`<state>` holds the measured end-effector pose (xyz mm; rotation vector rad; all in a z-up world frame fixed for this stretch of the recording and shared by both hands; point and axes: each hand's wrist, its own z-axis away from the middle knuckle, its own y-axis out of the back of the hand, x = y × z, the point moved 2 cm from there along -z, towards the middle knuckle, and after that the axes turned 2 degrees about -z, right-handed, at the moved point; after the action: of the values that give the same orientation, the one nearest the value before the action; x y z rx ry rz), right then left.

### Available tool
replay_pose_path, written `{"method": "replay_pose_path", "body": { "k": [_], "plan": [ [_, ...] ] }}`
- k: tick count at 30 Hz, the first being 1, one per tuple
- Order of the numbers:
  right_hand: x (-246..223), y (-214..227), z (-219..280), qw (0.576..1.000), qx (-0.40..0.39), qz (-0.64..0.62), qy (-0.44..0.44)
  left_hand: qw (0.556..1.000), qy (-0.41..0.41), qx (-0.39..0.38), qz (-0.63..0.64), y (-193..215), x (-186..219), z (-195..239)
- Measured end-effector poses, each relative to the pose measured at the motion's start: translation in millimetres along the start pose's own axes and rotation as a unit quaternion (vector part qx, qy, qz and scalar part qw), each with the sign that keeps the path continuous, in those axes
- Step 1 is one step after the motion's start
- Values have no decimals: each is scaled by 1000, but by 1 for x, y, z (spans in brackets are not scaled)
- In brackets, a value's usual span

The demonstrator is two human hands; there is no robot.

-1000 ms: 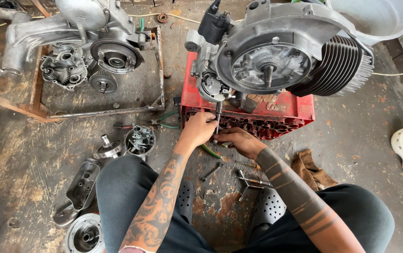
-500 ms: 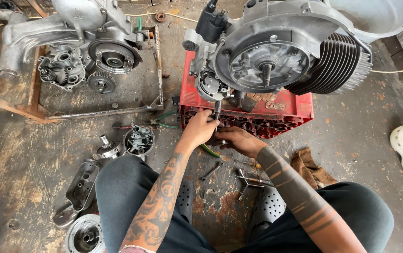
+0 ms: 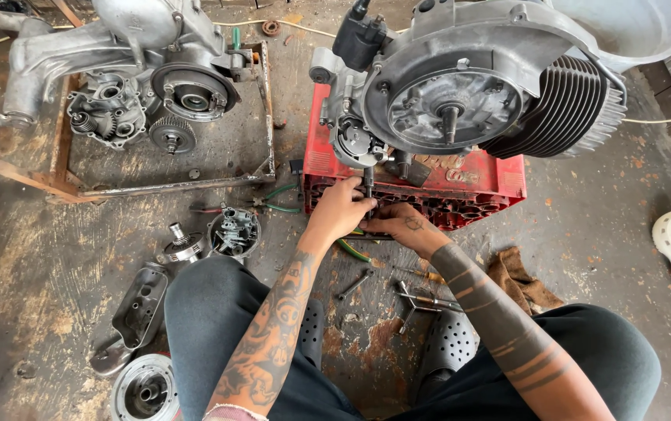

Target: Repairing a motorcycle engine by assembling components and using hand tools

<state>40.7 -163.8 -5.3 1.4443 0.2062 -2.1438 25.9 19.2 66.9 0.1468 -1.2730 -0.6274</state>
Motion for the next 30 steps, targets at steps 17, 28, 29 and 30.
{"method": "replay_pose_path", "body": {
  "k": [17,28,29,30],
  "plan": [
    [7,-6,0,998,28,-55,3,1000,2,12,-9,-5,0,-3],
    [17,-11,-7,997,-6,-80,-17,1000,6,15,14,-11,-14,-15],
    [20,-11,-7,999,12,-33,-2,1000,6,13,7,-11,-12,-13],
    [14,-12,-4,999,12,-33,0,1000,5,14,7,-7,-5,-7]
  ]
}}
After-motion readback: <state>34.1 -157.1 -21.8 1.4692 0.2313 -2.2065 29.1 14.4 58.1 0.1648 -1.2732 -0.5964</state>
